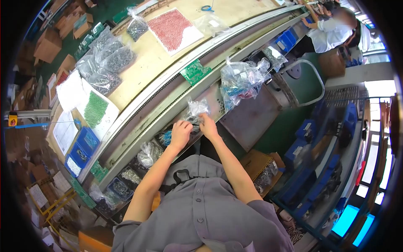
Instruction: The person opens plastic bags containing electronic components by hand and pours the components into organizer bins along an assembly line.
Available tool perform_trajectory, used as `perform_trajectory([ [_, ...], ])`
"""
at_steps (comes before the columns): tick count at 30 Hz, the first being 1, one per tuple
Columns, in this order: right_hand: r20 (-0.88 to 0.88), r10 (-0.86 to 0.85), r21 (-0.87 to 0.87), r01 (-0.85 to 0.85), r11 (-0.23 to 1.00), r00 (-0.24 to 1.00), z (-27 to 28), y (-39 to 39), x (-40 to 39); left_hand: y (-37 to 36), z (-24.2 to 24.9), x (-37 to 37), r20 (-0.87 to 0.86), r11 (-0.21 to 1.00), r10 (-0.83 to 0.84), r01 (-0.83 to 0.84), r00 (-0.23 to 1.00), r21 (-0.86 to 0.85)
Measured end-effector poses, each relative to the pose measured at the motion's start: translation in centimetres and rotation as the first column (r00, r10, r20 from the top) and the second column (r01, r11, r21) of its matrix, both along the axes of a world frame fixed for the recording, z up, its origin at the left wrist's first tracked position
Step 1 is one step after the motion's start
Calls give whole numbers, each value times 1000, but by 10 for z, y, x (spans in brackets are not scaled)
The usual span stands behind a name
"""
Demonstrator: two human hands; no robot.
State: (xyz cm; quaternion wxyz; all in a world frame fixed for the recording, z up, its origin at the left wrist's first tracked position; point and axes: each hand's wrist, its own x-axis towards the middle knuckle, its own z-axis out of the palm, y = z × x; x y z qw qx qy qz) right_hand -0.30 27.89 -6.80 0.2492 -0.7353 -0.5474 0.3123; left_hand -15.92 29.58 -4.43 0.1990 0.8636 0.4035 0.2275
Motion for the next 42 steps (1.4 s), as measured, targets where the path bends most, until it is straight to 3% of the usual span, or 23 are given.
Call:
perform_trajectory([
  [2, -88, 30, -50, -34, 998, 996, 8, -3, 4, 1, 0, -3, 162, 994, 103, -108, 981, 24],
  [5, 49, 82, -53, -80, 995, 995, -1, -14, 17, 8, 3, -9, 441, 914, 392, -285, 807, -290],
  [6, 57, 99, -143, -90, 986, 993, 5, -13, 16, 9, 2, -11, 435, 799, 533, -263, 725, -541],
  [7, 58, 101, -142, -92, 986, 993, 8, -14, 15, 11, 0, -13, 384, 628, 666, -204, 640, -751],
  [9, 96, 146, -128, -134, 983, 985, 18, -14, 13, 15, 0, -12, 450, 605, 693, -114, 563, -788],
  [11, -21, 96, -12, -96, 995, 995, 34, -14, 14, 18, 8, -9, 395, 311, 902, 368, 178, -876],
  [12, -141, 58, 92, -46, 995, 988, 42, -12, 15, 20, 18, -9, 389, 291, 902, 403, 188, -868],
  [13, -536, -39, 74, 93, 993, 844, 48, -8, 12, 20, 25, -8, 391, 295, 902, 401, 182, -867],
  [15, -924, -270, -228, 175, 958, 272, 84, -9, 10, 19, 33, -5, 379, 275, 910, 439, 170, -855],
  [16, -910, -212, -169, 147, 975, 356, 87, -12, 6, 19, 35, -4, 381, 276, 909, 440, 170, -855],
  [18, -640, 24, 9, -24, 1000, 768, 96, -6, 2, 17, 44, 0, 434, 370, 812, 230, 389, -900],
  [20, -604, -36, -6, 41, 999, 796, 94, -4, 1, 15, 59, 5, 459, 413, 796, 201, 395, -889],
  [22, -439, -66, 73, 109, 991, 896, 102, 1, 2, 17, 62, 3, 404, 701, 536, -125, 741, -702],
  [27, -214, -136, 79, 156, 985, 967, 119, 0, 8, 15, 66, 1, 315, 646, 553, -158, 772, -747],
  [29, -149, -107, -226, 72, 972, 983, 120, 8, 19, 12, 46, 3, 487, 536, 699, 68, 523, -842],
  [31, -201, -99, -276, 40, 960, 975, 116, 8, 24, 6, 49, 7, 472, 511, 734, 60, 487, -857],
  [32, -426, -115, -227, 16, 974, 897, 110, 8, 27, 8, 51, 9, 463, 492, 766, 56, 447, -869],
  [33, -628, -110, -173, -1, 985, 770, 108, 8, 29, 9, 58, 9, 523, 619, 692, -35, 498, -785],
  [34, -908, -213, -221, 20, 975, 362, 110, 7, 27, 11, 70, 8, 523, 619, 691, -35, 499, -785],
  [36, -856, -232, -235, 53, 971, 462, 97, 9, 33, 15, 90, 5, 515, 860, 414, -136, 751, -492],
  [39, -835, -285, -249, 138, 959, 471, 88, 11, 28, 27, 92, 7, 457, 865, 409, -176, 790, -469],
  [41, -435, -212, -182, 146, 973, 875, 61, 11, 33, 25, 75, 10, 385, 866, 411, -223, 827, -447],
  [42, -407, -204, -243, 110, 964, 890, 61, 12, 35, 31, 77, 15, 394, 889, 382, -216, 836, -403],
])
